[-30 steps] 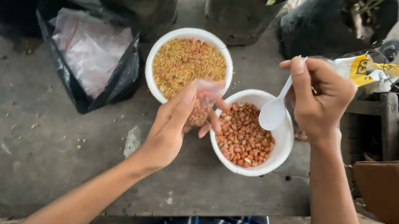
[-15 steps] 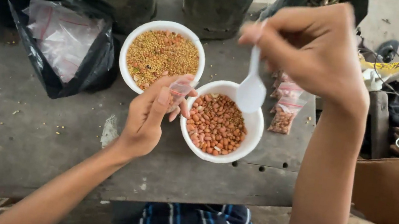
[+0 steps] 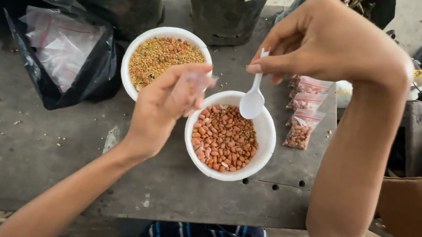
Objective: A person uses a plastic spoon to scoop peanuts from a bowl into small plastic zip-lock bags on a wooden table.
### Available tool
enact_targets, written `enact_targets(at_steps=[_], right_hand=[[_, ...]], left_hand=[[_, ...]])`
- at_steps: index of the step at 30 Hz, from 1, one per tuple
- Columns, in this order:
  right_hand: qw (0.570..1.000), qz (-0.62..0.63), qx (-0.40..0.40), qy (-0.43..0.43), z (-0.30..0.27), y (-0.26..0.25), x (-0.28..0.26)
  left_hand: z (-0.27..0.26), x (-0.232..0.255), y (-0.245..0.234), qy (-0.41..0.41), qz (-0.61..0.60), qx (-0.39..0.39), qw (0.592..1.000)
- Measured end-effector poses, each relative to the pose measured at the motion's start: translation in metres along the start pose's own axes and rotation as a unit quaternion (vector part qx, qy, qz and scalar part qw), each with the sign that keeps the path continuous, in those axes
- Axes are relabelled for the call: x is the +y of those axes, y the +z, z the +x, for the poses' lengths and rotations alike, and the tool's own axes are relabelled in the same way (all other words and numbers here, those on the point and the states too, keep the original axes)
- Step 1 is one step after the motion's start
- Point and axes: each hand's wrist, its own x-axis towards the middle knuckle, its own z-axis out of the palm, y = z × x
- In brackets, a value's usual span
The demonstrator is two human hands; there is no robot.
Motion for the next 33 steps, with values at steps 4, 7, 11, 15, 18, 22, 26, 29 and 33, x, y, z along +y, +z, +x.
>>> enact_targets(at_steps=[4,7,11,15,18,22,26,29,33], right_hand=[[0.999,-0.051,-0.002,-0.003,0.013,0.003,0.003],[0.997,-0.054,-0.039,0.043,0.023,0.015,0.005],[0.994,-0.075,-0.073,0.024,0.039,0.025,0.004],[0.986,-0.043,-0.123,0.103,0.046,0.034,-0.004],[0.984,-0.021,-0.126,0.125,0.048,0.037,-0.007],[0.982,0.000,-0.130,0.140,0.047,0.035,-0.009],[0.985,-0.013,-0.115,0.127,0.047,0.033,-0.004],[0.988,-0.044,-0.106,0.104,0.046,0.033,-0.001],[0.993,-0.101,-0.059,0.011,0.035,0.030,0.002]], left_hand=[[-0.015,0.019,-0.006,0.146,0.263,-0.058,0.952],[-0.038,0.009,0.000,0.220,0.295,-0.083,0.926],[-0.059,0.004,0.024,0.189,0.215,-0.133,0.949],[-0.068,-0.004,0.032,0.153,0.091,-0.225,0.958],[-0.066,-0.012,0.022,0.159,0.113,-0.259,0.946],[-0.055,-0.016,0.024,0.227,0.177,-0.278,0.916],[-0.041,-0.022,0.021,0.256,0.204,-0.297,0.897],[-0.033,-0.020,0.021,0.267,0.215,-0.306,0.888],[-0.020,-0.016,0.023,0.315,0.230,-0.289,0.874]])
